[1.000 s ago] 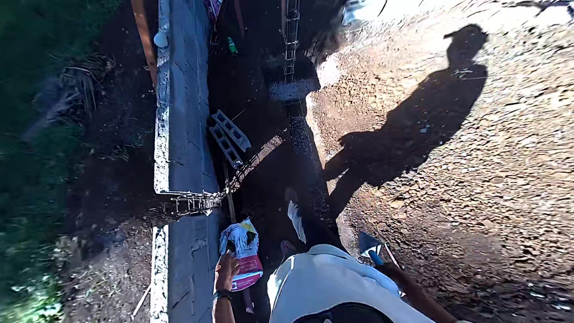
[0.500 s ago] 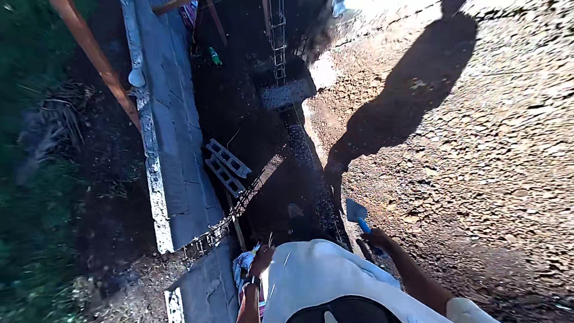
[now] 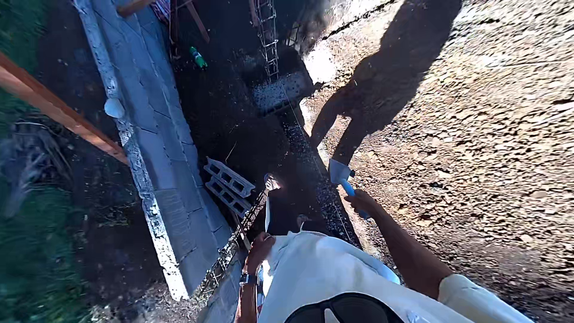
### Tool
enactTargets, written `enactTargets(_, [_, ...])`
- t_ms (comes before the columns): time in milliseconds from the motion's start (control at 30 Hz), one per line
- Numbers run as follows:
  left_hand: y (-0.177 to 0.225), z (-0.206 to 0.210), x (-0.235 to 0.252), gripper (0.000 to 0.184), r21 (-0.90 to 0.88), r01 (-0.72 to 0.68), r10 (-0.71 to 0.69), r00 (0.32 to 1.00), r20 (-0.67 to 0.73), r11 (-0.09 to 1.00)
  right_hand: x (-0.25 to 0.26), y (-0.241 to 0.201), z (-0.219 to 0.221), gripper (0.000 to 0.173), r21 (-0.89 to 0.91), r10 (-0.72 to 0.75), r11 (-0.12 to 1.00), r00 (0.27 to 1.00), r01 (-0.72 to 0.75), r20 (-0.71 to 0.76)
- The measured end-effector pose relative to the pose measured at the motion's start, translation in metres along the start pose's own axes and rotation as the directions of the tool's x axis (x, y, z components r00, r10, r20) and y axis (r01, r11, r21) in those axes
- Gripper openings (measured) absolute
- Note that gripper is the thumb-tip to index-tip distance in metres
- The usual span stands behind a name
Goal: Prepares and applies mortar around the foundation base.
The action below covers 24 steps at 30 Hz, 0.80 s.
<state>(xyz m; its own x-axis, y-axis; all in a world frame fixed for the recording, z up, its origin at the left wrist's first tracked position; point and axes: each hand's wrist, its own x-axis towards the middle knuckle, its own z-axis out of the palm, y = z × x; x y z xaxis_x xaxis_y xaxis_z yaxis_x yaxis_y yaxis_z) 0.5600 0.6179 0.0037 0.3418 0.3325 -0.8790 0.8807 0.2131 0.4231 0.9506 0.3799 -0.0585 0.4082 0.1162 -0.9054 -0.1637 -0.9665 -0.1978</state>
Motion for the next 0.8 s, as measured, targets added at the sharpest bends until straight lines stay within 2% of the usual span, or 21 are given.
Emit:
enactTargets(133, [0.039, -0.054, 0.039, 0.027, -0.032, 0.005, -0.004, 0.999, 0.047, 0.999, 0.025, -0.054, -0.006, 0.047, 0.048, 0.075, 0.996, 0.997, -0.076, 0.006])
enactTargets(300, [0.080, -0.100, 0.071, 0.029, -0.001, 0.035, -0.035, 0.997, 0.068, 0.999, 0.056, -0.108, -0.022, 0.048, 0.053, 0.100, 0.994, 0.995, -0.100, 0.011])
enactTargets(600, [0.148, -0.131, 0.173, 0.031, -0.080, 0.043, -0.038, 0.997, 0.069, 0.996, 0.121, -0.157, -0.067, 0.051, 0.013, 0.132, 0.991, 0.991, -0.132, 0.009])
enactTargets(700, [0.175, -0.129, 0.218, 0.031, -0.127, 0.044, -0.041, 0.999, 0.029, 0.991, 0.170, -0.167, -0.083, 0.049, 0.005, 0.134, 0.991, 0.991, -0.134, 0.002])
enactTargets(800, [0.191, -0.113, 0.297, 0.032, -0.112, 0.023, -0.031, 0.997, -0.071, 0.993, 0.267, -0.174, -0.090, 0.050, -0.006, 0.112, 0.994, 0.994, -0.112, -0.009])
